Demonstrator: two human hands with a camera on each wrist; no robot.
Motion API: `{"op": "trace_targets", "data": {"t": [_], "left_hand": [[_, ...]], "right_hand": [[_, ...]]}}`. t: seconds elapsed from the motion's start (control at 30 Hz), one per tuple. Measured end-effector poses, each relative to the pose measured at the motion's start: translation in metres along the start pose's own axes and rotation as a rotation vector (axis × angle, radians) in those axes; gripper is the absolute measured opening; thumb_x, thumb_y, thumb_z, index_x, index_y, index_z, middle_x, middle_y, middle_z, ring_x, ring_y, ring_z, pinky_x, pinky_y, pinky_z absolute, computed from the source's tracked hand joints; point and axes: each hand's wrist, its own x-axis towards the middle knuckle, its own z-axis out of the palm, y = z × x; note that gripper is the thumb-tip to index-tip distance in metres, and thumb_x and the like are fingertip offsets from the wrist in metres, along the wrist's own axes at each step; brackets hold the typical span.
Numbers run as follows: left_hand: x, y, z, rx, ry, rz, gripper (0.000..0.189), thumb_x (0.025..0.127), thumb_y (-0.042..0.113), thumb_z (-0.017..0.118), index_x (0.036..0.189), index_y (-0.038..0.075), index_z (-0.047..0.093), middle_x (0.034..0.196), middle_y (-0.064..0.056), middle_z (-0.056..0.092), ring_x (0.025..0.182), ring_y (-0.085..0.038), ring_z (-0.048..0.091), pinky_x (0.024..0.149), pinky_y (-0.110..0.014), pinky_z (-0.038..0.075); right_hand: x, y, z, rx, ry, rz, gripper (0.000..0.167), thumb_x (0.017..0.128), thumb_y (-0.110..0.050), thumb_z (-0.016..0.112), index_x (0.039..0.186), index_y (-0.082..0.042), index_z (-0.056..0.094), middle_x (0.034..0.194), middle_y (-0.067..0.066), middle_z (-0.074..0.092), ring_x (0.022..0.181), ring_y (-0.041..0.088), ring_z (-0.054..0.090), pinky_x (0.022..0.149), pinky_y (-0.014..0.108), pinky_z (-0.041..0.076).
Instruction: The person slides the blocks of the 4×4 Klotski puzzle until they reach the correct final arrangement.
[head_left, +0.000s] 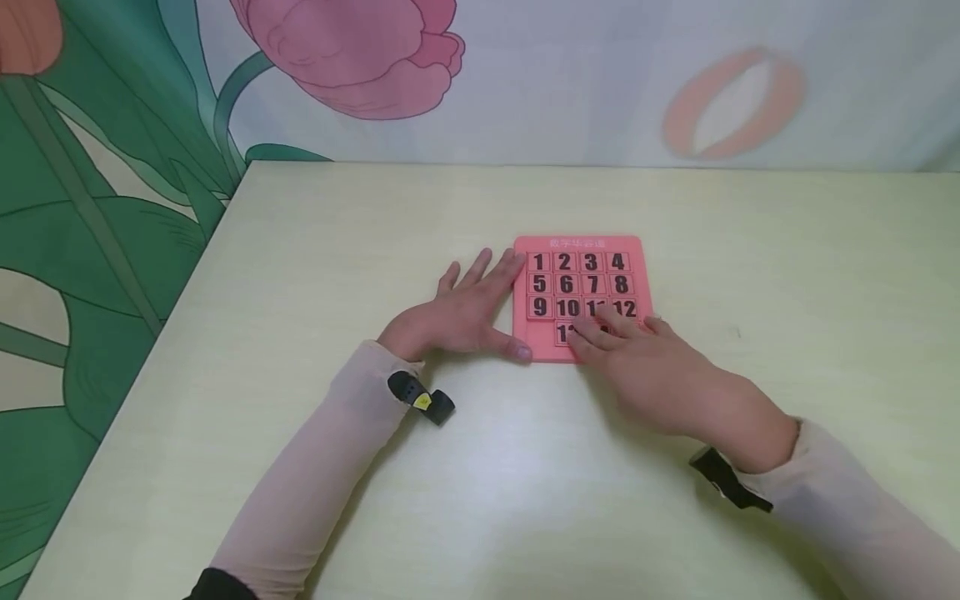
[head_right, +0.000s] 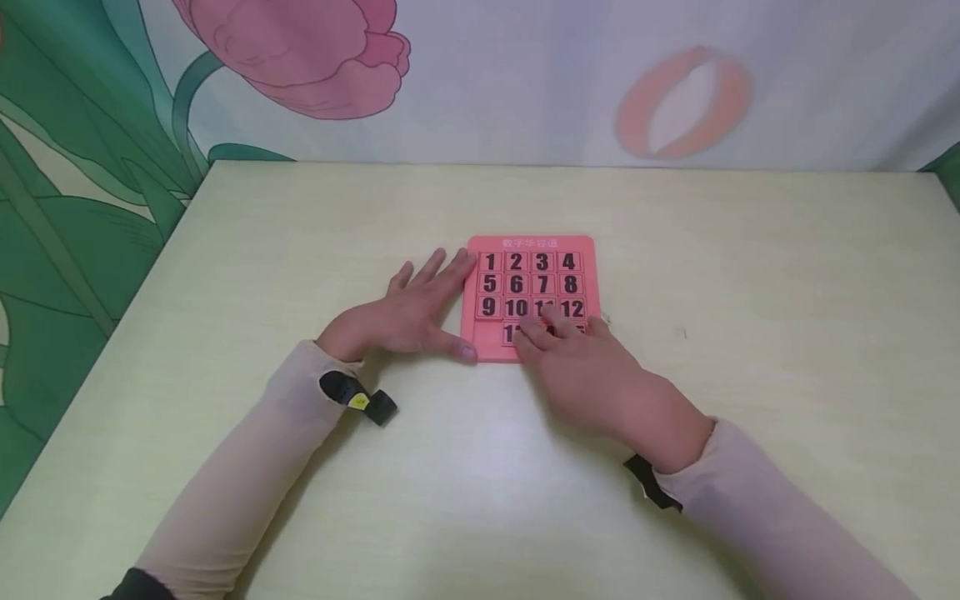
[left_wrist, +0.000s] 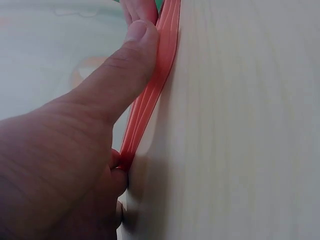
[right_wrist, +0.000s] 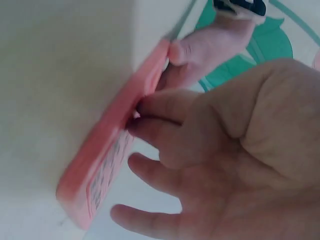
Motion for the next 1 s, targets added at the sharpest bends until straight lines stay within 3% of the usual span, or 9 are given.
{"op": "trace_targets", "data": {"t": [0.23,0.4,0.57,0.8,1.0], "left_hand": [[-0.001,-0.001,-0.001,0.004,0.005,-0.004,0.128,0.077,0.069,0.075,0.163,0.023,-0.008,0.168,0.005,-0.012,0.150,-0.017,-0.022,0.117,-0.047,-0.017],[-0.002,-0.002,-0.001,-0.010,0.006,0.008,0.129,0.076,0.070,0.075,0.163,0.021,-0.007,0.168,0.003,-0.011,0.150,-0.018,-0.022,0.117,-0.047,-0.018],[-0.001,-0.001,0.000,-0.022,0.013,0.009,0.130,0.075,0.070,0.076,0.163,0.022,-0.006,0.168,0.004,-0.012,0.150,-0.017,-0.023,0.116,-0.046,-0.019],[-0.001,-0.001,0.001,-0.016,0.023,0.031,0.126,0.078,0.068,0.075,0.163,0.020,-0.004,0.168,0.002,-0.010,0.151,-0.021,-0.020,0.117,-0.048,-0.017],[-0.004,-0.001,-0.001,-0.033,0.022,0.021,0.127,0.077,0.067,0.076,0.163,0.021,-0.005,0.168,0.003,-0.010,0.151,-0.019,-0.021,0.117,-0.046,-0.017]], "right_hand": [[0.014,-0.018,0.009,-0.014,0.034,-0.026,0.057,0.100,-0.007,0.051,0.156,-0.005,0.037,0.164,0.011,0.027,0.152,0.038,0.014,0.113,0.069,0.020],[0.001,-0.019,0.015,-0.022,0.082,0.018,0.058,0.102,-0.011,0.051,0.156,-0.001,0.034,0.162,0.019,0.029,0.149,0.040,0.021,0.110,0.070,0.025],[-0.008,-0.022,0.022,0.073,0.045,0.063,0.066,0.101,-0.008,0.048,0.161,-0.005,0.020,0.162,0.028,0.015,0.149,0.045,0.013,0.111,0.071,0.021],[0.005,-0.036,0.026,0.165,0.046,0.011,0.076,0.099,-0.005,0.047,0.163,-0.013,0.008,0.163,0.027,0.009,0.151,0.041,0.004,0.115,0.066,0.012],[-0.008,-0.029,0.022,0.167,0.060,0.120,0.071,0.099,-0.006,0.044,0.163,-0.011,0.013,0.162,0.032,0.009,0.148,0.050,0.005,0.112,0.072,0.011]]}}
